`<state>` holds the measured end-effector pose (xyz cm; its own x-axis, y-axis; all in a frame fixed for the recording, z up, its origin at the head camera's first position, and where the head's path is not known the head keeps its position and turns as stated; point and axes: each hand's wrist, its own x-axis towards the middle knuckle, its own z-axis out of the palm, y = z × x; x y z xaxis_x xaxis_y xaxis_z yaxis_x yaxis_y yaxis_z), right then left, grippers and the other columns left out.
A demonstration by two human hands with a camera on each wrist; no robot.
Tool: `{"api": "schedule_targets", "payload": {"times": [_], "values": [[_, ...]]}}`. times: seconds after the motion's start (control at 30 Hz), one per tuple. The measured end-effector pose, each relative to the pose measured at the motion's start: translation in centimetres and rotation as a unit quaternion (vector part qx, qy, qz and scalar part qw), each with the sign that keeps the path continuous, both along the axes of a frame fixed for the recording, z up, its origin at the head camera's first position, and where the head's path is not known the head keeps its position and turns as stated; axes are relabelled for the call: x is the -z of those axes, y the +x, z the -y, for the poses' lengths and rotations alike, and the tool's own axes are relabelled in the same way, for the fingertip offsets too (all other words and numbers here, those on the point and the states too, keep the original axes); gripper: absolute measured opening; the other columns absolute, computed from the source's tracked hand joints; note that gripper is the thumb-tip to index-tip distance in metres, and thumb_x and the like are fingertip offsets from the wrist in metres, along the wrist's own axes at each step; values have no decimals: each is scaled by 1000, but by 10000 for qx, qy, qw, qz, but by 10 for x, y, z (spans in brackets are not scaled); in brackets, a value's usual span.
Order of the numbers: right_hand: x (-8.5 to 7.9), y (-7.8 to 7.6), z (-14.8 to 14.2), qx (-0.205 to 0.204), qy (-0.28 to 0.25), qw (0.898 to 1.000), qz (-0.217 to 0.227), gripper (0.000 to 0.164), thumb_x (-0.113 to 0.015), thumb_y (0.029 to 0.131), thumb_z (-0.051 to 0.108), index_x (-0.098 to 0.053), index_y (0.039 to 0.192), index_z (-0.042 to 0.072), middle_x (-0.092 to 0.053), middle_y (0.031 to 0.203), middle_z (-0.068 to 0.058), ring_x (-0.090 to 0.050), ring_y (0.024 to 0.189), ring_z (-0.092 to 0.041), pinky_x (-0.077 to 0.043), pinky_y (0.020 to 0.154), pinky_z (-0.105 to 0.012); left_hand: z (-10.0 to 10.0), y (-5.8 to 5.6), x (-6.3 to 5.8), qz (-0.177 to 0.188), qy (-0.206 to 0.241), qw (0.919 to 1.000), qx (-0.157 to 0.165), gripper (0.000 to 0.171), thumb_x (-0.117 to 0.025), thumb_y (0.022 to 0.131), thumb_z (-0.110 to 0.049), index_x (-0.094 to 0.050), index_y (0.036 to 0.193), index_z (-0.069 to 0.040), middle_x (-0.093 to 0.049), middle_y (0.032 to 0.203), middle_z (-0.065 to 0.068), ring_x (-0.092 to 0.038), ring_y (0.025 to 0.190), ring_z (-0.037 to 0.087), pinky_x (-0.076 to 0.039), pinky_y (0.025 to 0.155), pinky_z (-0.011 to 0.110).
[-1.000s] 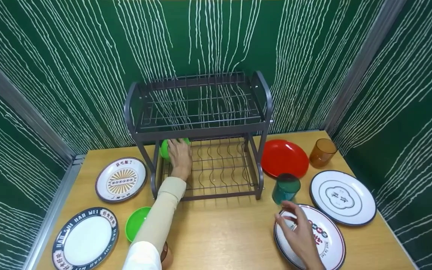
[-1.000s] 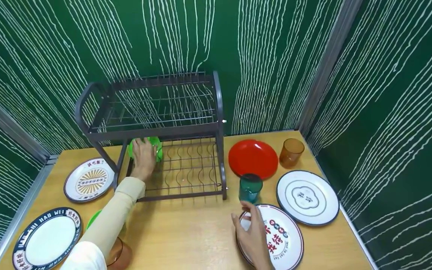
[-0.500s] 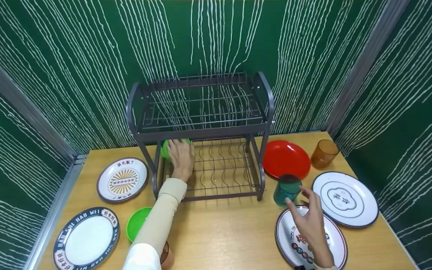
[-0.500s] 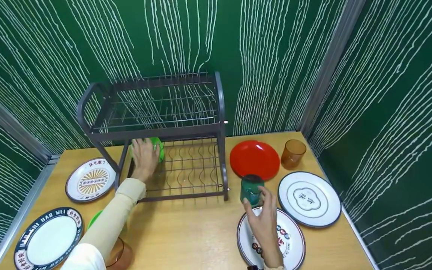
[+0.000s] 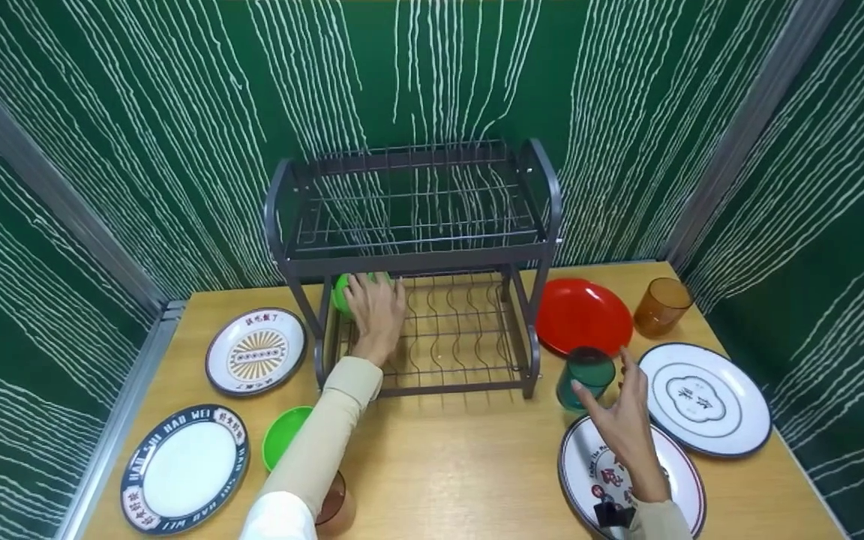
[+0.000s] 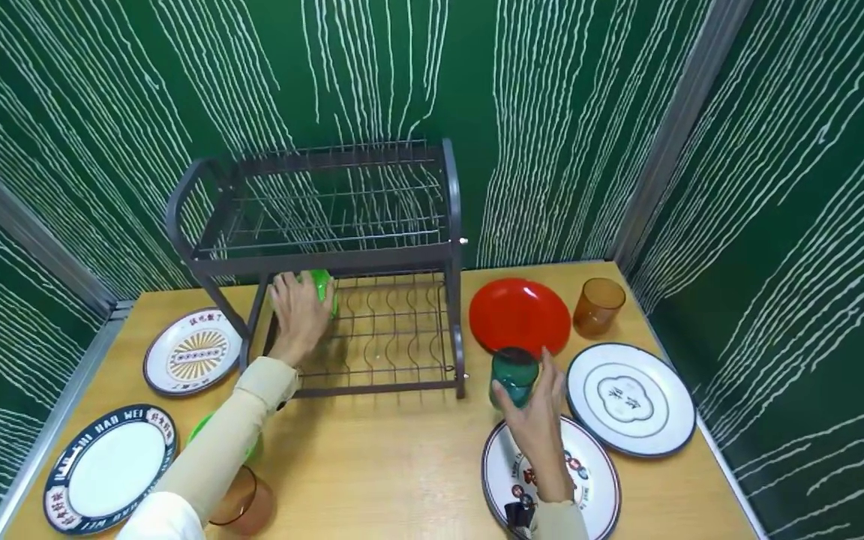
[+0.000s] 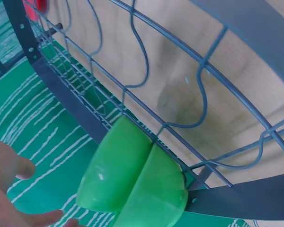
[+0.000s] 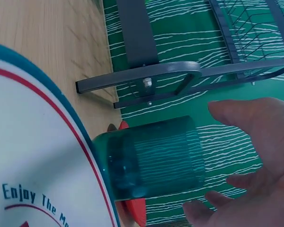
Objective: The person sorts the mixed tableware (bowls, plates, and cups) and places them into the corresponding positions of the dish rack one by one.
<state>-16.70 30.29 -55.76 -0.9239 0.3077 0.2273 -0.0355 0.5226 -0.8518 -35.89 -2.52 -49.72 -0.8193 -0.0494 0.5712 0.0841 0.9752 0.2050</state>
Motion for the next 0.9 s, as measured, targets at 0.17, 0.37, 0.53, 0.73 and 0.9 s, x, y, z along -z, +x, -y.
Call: {"api": "schedule_targets", "payload": {"times": [0.17, 0.37, 0.53, 0.73, 0.9], "values": [[5, -13, -1, -85, 240, 9992, 306, 101, -73, 83, 33, -3, 152, 9, -13, 149, -26, -22, 133, -44, -22, 102, -67, -2, 9, -3, 119, 65, 9999, 35, 49, -48, 97, -41, -56, 121, 0, -53, 117, 24, -48, 111, 40, -37, 91, 51], [11, -25, -1, -194, 296, 9982, 474, 99, -72, 85, 27, -1, 151, 5, -15, 148, -30, -23, 131, -47, -22, 103, -66, -6, 16, -6, 23, 70, 10000, 47, 48, -55, 94, -41, -55, 121, -2, -54, 117, 22, -50, 105, 37, -40, 86, 49], [14, -29, -2, -281, 136, 9977, 605, 96, -70, 87, 27, -2, 151, 4, -16, 149, -29, -24, 132, -46, -20, 104, -65, -7, 25, -11, 173, 141, 9996, 151, 52, -56, 93, -43, -57, 124, -1, -55, 116, 21, -51, 101, 36, -40, 85, 48], [13, -26, -2, -185, 131, 9988, 438, 92, -72, 85, 26, -12, 149, 1, -23, 147, -27, -28, 131, -44, -23, 105, -63, -6, 39, -17, 830, 622, 9940, 360, 58, -50, 95, -45, -51, 131, -1, -51, 125, 23, -46, 112, 38, -34, 94, 51], [7, -21, 0, -118, 238, 9992, 313, 91, -74, 83, 28, -17, 148, 0, -26, 147, -26, -29, 132, -43, -24, 105, -61, -5, 51, -20, 879, 883, 9910, 488, 58, -49, 95, -46, -52, 130, 0, -48, 128, 25, -45, 115, 41, -34, 94, 51]]}}
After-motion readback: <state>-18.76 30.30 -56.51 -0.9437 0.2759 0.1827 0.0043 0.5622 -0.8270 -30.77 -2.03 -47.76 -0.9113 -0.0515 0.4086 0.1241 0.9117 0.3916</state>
